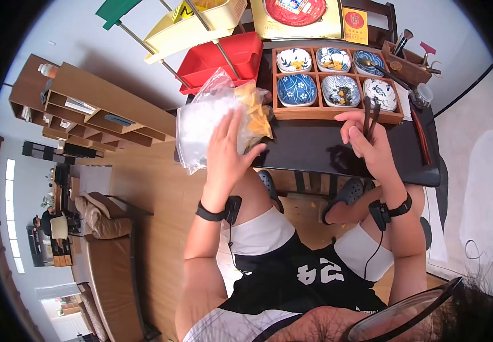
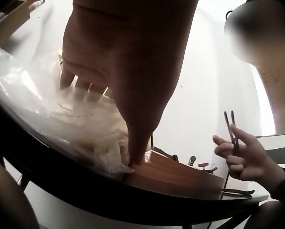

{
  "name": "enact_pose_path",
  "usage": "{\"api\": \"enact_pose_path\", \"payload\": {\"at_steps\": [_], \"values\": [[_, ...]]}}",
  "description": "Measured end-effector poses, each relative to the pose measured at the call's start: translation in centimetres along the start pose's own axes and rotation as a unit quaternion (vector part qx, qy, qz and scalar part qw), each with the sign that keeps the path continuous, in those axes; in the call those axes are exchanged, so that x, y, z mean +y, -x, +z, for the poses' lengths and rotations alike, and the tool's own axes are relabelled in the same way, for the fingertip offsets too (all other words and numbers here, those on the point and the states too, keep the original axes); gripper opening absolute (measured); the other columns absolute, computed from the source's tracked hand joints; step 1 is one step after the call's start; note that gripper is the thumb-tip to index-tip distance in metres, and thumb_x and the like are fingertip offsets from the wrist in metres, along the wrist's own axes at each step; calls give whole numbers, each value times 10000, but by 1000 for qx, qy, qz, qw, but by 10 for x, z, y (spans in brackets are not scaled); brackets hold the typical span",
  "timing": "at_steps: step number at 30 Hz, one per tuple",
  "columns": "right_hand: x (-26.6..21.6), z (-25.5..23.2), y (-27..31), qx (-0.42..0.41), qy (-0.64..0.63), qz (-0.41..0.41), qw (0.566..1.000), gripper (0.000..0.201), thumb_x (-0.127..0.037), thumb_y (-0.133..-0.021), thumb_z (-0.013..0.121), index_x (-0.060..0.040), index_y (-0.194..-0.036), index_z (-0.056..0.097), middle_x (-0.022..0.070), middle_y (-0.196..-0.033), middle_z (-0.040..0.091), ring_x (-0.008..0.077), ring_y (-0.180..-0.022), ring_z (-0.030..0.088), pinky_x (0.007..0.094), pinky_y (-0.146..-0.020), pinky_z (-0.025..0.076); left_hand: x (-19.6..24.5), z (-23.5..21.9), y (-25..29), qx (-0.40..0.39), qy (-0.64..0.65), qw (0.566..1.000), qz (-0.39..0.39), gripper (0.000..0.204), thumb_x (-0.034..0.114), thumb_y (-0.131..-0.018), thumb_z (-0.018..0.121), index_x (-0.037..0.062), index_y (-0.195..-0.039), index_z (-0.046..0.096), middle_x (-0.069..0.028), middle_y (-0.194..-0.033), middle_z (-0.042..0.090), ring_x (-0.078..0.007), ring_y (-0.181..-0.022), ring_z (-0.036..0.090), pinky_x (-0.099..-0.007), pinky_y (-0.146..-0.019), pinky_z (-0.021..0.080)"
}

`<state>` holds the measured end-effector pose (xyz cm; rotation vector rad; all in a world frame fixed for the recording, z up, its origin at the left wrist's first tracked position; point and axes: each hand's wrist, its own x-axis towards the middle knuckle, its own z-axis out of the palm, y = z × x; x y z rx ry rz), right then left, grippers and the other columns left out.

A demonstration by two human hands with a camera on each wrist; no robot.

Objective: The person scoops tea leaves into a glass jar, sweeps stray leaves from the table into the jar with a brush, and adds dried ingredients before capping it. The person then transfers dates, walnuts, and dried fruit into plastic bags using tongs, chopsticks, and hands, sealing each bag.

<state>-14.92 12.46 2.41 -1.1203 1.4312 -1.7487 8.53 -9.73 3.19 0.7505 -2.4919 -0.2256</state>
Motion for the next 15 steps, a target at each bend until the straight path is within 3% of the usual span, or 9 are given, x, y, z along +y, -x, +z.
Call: {"api": "enact_pose_path", "payload": {"at_steps": [1, 2, 4, 8, 10, 15], "values": [[0, 1, 0, -7, 10, -12, 1000, 274, -164, -1037, 587, -11, -1255, 651, -18, -828, 572, 61, -743, 507, 223, -691, 418, -6, 3, -2, -68, 60, 995, -39, 768, 244, -807, 850, 71, -1484, 529, -221, -1461, 572, -396, -1326, 568, -457, -1103, 453], [-1, 2, -1, -6, 8, -14, 1000, 274, -164, -1037, 587, -11, -1255, 651, -18, -828, 572, 61, -743, 507, 223, -691, 418, -12, 6, -5, -68, 57, 995, -37, 768, 244, -807, 850, 71, -1484, 529, -221, -1461, 572, -396, -1326, 568, -457, -1103, 453], [-4, 2, 1, -8, 6, 12, 1000, 253, -105, -1020, 579, -1, -1239, 651, -14, -821, 564, 90, -822, 543, 259, -780, 444, -24, 9, -11, -21, 66, 998, -6, 521, 140, -837, 781, 58, -1338, 660, -239, -1218, 707, -390, -1101, 699, -410, -949, 547], [-6, 1, 2, -4, 2, 6, 1000, 248, -100, -1021, 577, -4, -1235, 658, -16, -823, 563, 85, -803, 539, 254, -764, 444, -43, 6, -22, -15, 96, 995, -4, 455, 39, -837, 704, 25, -1291, 678, -278, -1115, 711, -431, -1032, 695, -434, -902, 559], [-7, 1, 2, -5, 13, 2, 1000, 241, -87, -1018, 574, -7, -1227, 664, -17, -822, 560, 85, -801, 540, 254, -763, 445, -47, -2, -29, -8, 98, 993, -67, 370, 7, -841, 650, -3, -1205, 714, -287, -1005, 722, -443, -980, 707, -427, -860, 563], [-8, 2, 2, -5, 11, 8, 1000, 232, -87, -1019, 575, -8, -1215, 670, -17, -820, 558, 85, -794, 539, 258, -761, 449, -51, -13, -50, 85, 101, 989, -71, 364, -12, -816, 616, 3, -1158, 740, -289, -810, 671, -393, -702, 698, -397, -694, 544]]}}
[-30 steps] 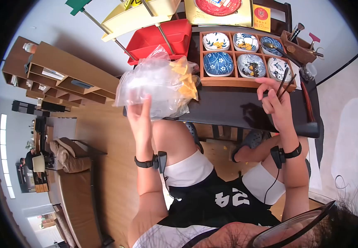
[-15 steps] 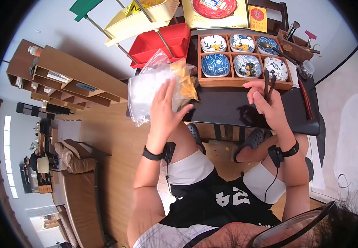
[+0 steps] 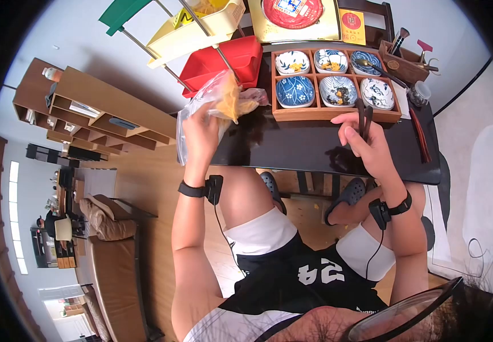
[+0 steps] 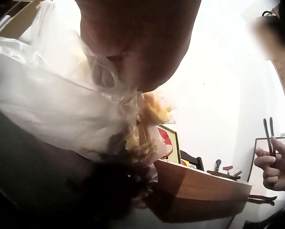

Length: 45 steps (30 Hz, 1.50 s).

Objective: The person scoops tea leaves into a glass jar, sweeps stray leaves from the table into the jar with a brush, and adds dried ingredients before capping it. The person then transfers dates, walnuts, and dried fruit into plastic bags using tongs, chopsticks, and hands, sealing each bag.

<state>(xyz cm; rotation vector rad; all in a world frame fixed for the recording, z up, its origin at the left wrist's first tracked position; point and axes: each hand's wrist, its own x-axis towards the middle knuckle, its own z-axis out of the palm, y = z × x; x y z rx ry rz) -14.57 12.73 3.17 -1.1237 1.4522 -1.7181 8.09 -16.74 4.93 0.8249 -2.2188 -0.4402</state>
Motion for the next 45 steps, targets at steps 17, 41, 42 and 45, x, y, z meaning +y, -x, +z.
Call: {"api": "enact_pose_path", "payload": {"at_steps": [17, 41, 42, 45], "values": [[1, -5, 1, 5, 6, 6, 1000, 217, -133, -1046, 570, -8, -1181, 684, -26, -800, 561, 77, -801, 538, 252, -753, 441, -3, 17, 29, -140, -77, 984, 84, 446, -7, -793, 641, 46, -1230, 705, -216, -1144, 721, -408, -1056, 685, -454, -925, 549], [11, -17, -9, 173, -62, 22, 983, 358, -293, -1120, 474, -44, -1354, 580, -38, -881, 571, -14, -594, 327, 179, -504, 264, 51, 31, 31, -100, -103, 972, 185, 444, 304, -966, 685, 23, -1305, 625, -247, -1407, 567, -430, -1285, 552, -533, -1143, 384], [12, -18, -10, 174, -66, 14, 982, 365, -295, -1124, 457, -42, -1360, 574, -34, -885, 576, -11, -596, 331, 177, -506, 269, 57, 31, 31, -86, -84, 974, 192, 405, 266, -948, 707, 22, -1264, 644, -225, -1362, 595, -425, -1255, 569, -547, -1134, 392], [21, -20, -12, 185, -84, 28, 979, 369, -274, -1128, 442, -19, -1367, 560, -12, -908, 616, 14, -630, 375, 186, -544, 329, 81, 36, 34, -97, -9, 977, 191, 376, 204, -916, 737, 16, -1231, 656, -202, -1332, 615, -412, -1238, 579, -515, -1122, 415]]}}
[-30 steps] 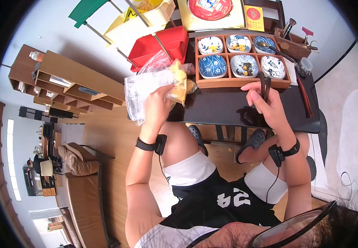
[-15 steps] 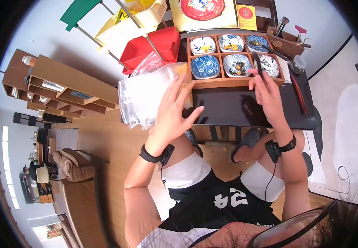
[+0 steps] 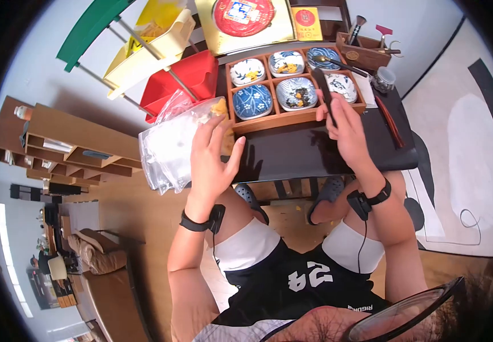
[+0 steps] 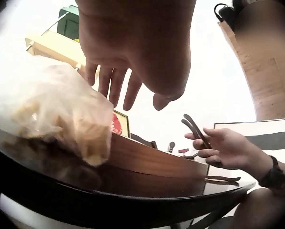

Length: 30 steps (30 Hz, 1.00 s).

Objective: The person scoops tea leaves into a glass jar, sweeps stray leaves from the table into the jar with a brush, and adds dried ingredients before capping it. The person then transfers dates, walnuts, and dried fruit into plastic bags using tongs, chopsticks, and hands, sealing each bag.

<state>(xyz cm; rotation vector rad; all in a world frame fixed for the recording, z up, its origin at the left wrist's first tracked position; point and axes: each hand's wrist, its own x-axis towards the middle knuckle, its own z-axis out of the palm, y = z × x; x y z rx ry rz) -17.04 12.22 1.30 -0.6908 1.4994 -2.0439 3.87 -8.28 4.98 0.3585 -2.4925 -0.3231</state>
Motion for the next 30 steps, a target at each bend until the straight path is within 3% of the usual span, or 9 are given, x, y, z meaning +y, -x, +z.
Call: {"api": "enact_pose_path", "payload": {"at_steps": [6, 10, 12, 14, 17, 20, 24, 27, 30], "values": [[11, 9, 1, 9, 171, -150, 974, 311, -91, -1048, 566, -11, -1349, 585, 20, -909, 653, 75, -794, 594, 261, -717, 488, 36, 37, -20, 2, 85, 995, 44, 384, 133, -879, 749, 4, -1226, 647, -181, -1290, 630, -405, -1193, 590, -482, -1045, 459], [14, 5, 1, 17, 195, -158, 968, 350, -25, -994, 608, -31, -1344, 588, 69, -928, 666, 122, -813, 645, 275, -751, 519, 53, 62, -29, 10, 80, 995, 50, 396, 125, -893, 737, -14, -1249, 633, -195, -1330, 615, -395, -1228, 589, -445, -1063, 461], [10, 4, 1, -6, 232, -145, 962, 353, -11, -1020, 583, -17, -1372, 568, 57, -1025, 672, 103, -963, 639, 268, -877, 510, 55, 72, -32, 6, 72, 996, 52, 419, 116, -887, 737, -24, -1263, 618, -196, -1349, 603, -399, -1250, 575, -459, -1097, 437], [8, 4, -1, 3, 222, -148, 964, 345, -8, -1018, 583, -19, -1363, 580, 60, -1057, 683, 106, -973, 643, 268, -882, 515, 54, 83, -34, 19, 58, 995, 73, 423, 111, -885, 733, -20, -1270, 617, -195, -1352, 600, -409, -1251, 570, -485, -1129, 411], [8, 2, -5, 51, 195, -208, 957, 323, -27, -984, 629, -31, -1307, 619, 73, -982, 687, 122, -849, 654, 274, -757, 524, 55, 91, -30, 15, 64, 996, 64, 456, 126, -880, 737, -8, -1295, 606, -189, -1378, 588, -404, -1271, 559, -526, -1161, 374], [-1, -3, -4, 61, 218, -143, 963, 304, -40, -994, 625, -36, -1297, 649, 84, -1028, 712, 113, -849, 656, 266, -755, 524, 54, 94, -25, 4, 68, 996, 58, 493, 142, -877, 743, 10, -1329, 595, -182, -1407, 576, -390, -1303, 544, -545, -1180, 347], [1, -2, -7, 52, 222, -188, 955, 283, -52, -986, 646, -36, -1267, 677, 76, -1021, 713, 106, -800, 627, 265, -708, 508, 49, 94, -22, -14, 76, 996, 55, 560, 141, -876, 742, 19, -1392, 563, -175, -1468, 539, -383, -1355, 511, -543, -1198, 319], [-4, -5, -6, 38, 308, -203, 929, 268, -55, -965, 676, -31, -1231, 693, 69, -988, 699, 121, -780, 630, 270, -685, 500, 47, 94, -19, -40, 80, 994, 64, 657, 146, -873, 747, 27, -1474, 510, -186, -1549, 469, -379, -1436, 442, -545, -1218, 278], [-2, -6, -4, 26, 313, -133, 940, 262, -61, -943, 704, -23, -1202, 694, 79, -973, 696, 152, -808, 656, 285, -715, 516, 48, 96, -17, -39, 79, 994, 63, 690, 156, -870, 751, 28, -1494, 485, -183, -1561, 456, -377, -1456, 417, -542, -1225, 260]]}}
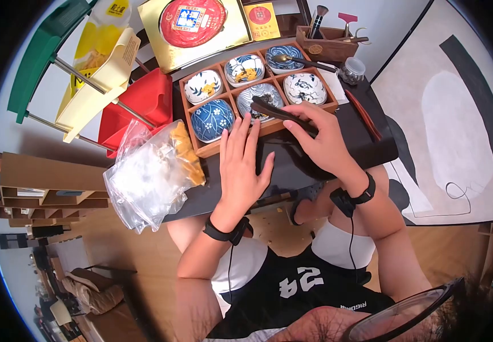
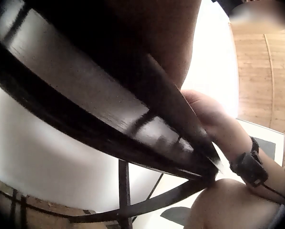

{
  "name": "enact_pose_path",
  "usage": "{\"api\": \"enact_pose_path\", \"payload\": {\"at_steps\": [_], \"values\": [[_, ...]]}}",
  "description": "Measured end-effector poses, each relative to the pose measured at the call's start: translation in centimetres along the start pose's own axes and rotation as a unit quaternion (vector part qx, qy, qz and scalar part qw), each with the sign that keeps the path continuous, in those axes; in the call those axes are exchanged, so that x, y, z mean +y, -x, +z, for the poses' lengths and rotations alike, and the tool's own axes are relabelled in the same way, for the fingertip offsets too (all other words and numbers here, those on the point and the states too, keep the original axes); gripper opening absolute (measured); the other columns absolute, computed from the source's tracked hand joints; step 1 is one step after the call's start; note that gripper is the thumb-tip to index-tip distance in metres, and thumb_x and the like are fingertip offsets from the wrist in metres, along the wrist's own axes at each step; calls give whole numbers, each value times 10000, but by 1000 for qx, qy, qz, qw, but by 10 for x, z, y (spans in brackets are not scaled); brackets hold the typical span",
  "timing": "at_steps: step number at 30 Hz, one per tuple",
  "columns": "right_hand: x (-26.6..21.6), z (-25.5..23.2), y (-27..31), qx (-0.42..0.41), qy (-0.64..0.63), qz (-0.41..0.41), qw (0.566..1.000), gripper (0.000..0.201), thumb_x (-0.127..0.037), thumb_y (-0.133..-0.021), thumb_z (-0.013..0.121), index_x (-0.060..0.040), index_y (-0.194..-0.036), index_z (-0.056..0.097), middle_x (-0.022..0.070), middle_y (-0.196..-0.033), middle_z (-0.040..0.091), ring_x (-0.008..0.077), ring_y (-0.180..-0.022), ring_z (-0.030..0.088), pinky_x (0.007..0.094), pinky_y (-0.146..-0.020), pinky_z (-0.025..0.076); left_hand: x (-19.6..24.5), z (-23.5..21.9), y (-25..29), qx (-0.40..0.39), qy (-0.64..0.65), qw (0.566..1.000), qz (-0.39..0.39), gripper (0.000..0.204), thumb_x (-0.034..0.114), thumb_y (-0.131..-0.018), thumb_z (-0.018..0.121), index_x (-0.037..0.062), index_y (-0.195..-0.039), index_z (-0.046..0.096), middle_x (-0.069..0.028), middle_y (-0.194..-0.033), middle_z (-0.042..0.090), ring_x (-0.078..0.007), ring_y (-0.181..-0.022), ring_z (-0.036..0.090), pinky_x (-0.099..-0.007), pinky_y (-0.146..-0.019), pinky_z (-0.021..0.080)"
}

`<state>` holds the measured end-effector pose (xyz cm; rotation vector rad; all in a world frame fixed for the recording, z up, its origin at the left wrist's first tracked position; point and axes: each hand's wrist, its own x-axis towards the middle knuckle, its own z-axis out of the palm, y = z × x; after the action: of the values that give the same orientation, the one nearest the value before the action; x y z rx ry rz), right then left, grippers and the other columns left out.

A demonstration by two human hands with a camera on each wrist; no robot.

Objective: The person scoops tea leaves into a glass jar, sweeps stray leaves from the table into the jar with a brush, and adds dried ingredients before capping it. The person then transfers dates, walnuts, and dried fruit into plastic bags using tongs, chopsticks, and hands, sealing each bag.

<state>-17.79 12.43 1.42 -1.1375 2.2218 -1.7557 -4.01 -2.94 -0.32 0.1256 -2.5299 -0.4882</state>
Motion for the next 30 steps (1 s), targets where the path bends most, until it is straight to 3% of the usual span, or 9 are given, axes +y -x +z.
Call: {"api": "enact_pose_path", "payload": {"at_steps": [2, 5, 11, 17, 27, 30], "values": [[4, 3, 0, 3, -3, -13, 1000, 258, -61, -920, 725, -15, -1172, 692, 88, -952, 687, 179, -798, 645, 294, -716, 512, -1, 1, 1, -2, -1, 1000, -2, 717, 169, -867, 755, 25, -1507, 466, -182, -1567, 447, -380, -1469, 399, -540, -1229, 246], [2, 4, -1, -1, 15, -37, 999, 265, -35, -907, 727, -10, -1170, 701, 65, -985, 709, 145, -790, 587, 275, -750, 487, -2, 1, 1, -14, -4, 1000, 0, 732, 182, -864, 760, 11, -1508, 458, -189, -1562, 446, -383, -1470, 394, -535, -1227, 249], [0, 5, 0, 0, 24, -38, 999, 266, -36, -906, 726, -9, -1170, 698, 73, -984, 709, 152, -798, 582, 283, -760, 486, -3, 0, 2, -15, 0, 1000, 6, 740, 190, -860, 764, 8, -1509, 456, -192, -1565, 437, -388, -1464, 398, -536, -1225, 251], [4, 6, 1, 4, 15, -55, 998, 260, -56, -911, 724, -20, -1167, 692, 87, -997, 716, 192, -849, 648, 300, -778, 506, -3, 1, 2, -6, 0, 1000, 11, 734, 197, -862, 763, 6, -1503, 462, -196, -1546, 454, -387, -1464, 398, -536, -1225, 252], [0, 11, 4, -18, -13, -59, 998, 272, -20, -901, 696, -12, -1172, 689, 96, -1000, 707, 175, -842, 648, 298, -772, 517, -5, 3, 5, -13, -7, 1000, 17, 708, 186, -876, 736, -22, -1490, 452, -223, -1548, 432, -398, -1470, 377, -549, -1230, 247], [0, 11, 4, -22, -8, -64, 998, 277, -14, -895, 696, -8, -1172, 688, 90, -993, 698, 172, -829, 639, 290, -767, 514, -6, 5, 5, 14, 19, 1000, 15, 709, 201, -860, 770, -2, -1476, 482, -221, -1508, 481, -399, -1446, 415, -542, -1226, 249]]}}
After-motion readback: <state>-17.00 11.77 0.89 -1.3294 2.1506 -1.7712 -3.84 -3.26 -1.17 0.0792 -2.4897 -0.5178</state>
